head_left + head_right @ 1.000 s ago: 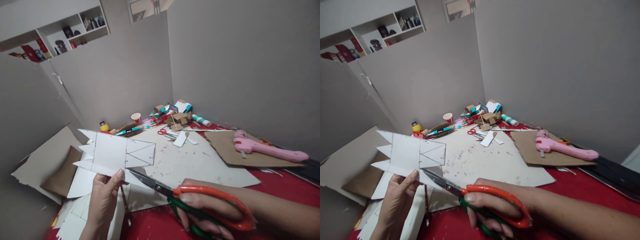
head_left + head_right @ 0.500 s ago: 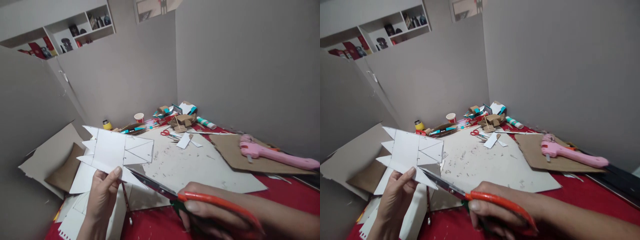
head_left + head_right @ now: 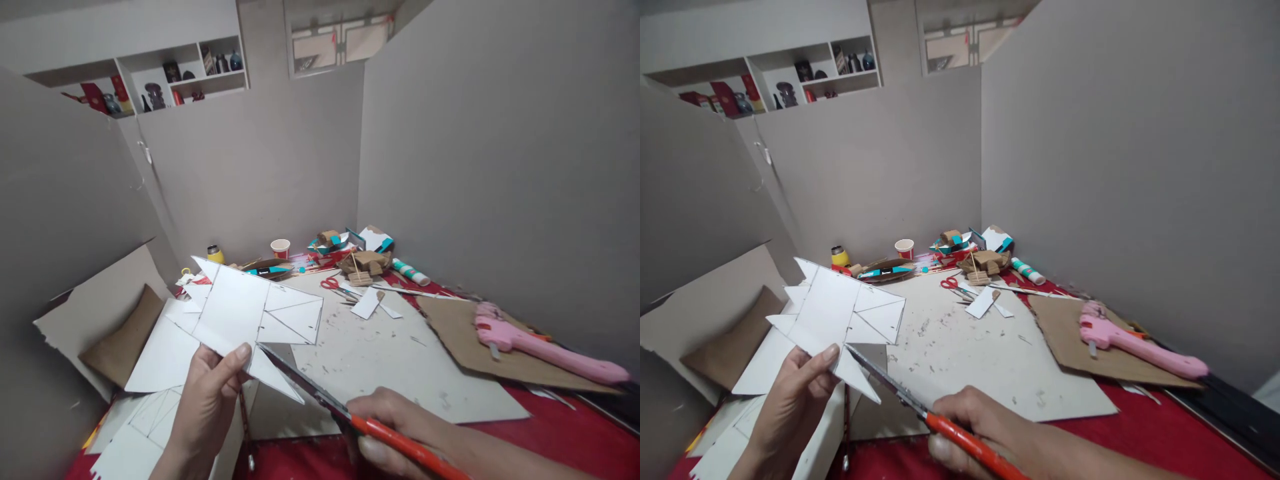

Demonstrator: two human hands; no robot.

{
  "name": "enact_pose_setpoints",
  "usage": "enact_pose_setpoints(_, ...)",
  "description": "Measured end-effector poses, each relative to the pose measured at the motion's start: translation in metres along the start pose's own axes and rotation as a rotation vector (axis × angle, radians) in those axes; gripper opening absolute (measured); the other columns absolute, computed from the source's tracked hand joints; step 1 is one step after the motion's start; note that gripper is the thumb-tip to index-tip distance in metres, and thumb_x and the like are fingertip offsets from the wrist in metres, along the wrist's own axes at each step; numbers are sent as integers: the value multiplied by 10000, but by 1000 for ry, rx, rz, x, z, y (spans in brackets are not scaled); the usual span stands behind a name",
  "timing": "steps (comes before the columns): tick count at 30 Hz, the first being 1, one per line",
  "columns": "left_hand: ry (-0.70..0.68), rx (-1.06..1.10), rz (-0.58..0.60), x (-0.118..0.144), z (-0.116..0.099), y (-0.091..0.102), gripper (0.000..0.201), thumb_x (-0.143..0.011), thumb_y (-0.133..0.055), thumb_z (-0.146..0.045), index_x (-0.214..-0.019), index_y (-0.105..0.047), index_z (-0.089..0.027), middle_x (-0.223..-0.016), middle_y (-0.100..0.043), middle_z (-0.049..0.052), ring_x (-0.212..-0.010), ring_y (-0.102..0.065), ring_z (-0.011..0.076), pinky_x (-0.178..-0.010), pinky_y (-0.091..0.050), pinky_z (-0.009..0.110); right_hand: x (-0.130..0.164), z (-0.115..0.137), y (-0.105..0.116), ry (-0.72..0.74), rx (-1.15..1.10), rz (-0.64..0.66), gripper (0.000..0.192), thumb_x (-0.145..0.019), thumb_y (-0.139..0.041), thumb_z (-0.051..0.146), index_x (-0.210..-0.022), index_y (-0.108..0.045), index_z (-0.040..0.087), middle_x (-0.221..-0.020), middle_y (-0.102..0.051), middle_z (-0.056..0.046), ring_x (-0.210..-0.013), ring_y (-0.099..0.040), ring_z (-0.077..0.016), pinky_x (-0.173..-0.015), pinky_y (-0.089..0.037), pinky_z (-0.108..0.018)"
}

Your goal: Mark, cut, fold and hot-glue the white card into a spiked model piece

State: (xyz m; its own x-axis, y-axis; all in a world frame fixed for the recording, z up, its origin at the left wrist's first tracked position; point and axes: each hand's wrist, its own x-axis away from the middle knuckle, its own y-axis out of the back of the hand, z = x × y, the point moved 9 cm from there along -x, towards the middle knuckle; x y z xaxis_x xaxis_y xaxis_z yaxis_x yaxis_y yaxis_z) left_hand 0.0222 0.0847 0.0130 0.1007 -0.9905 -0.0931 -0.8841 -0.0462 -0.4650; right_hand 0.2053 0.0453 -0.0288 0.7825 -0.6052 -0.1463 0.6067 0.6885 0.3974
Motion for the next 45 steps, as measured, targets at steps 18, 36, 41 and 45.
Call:
enact_pose_setpoints(18,58,-4,52,0,8,-2,532,-684,-827,-224,-1181,-651,-153,-945,-766,100,-810,-717,217,-638,-565,247,0,-14,-1,-88,66,-39,470,-905,-465,605,-690,-359,201,-593,-362,46,-533,-300,-77,-459,-264,-187)
enact_pose_setpoints(36,105,61,63,1,12,-2,524,-692,-823,-202,-1186,-655,-158,-989,-761,103,-822,-719,214,-652,-577,237,-1,-7,3,-168,108,-85,316,-895,-496,377,-653,-421,189,-541,-448,44,-516,-386,-74,-480,-311,-189)
enact_pose_setpoints(41,148,106,44,3,16,-5,502,-662,-842,-185,-1137,-684,-152,-949,-772,98,-824,-729,226,-671,-585,243,0,-8,8,-309,268,-130,210,-835,-530,284,-681,-416,197,-570,-456,43,-528,-399,-88,-493,-323,-201)
enact_pose_setpoints(45,157,130,24,4,19,-6,493,-682,-822,-153,-1152,-675,-150,-992,-769,105,-854,-731,228,-736,-590,270,-1,-1,10,-269,364,-148,178,-820,-502,256,-681,-404,207,-556,-441,48,-499,-362,-87,-481,-303,-215)
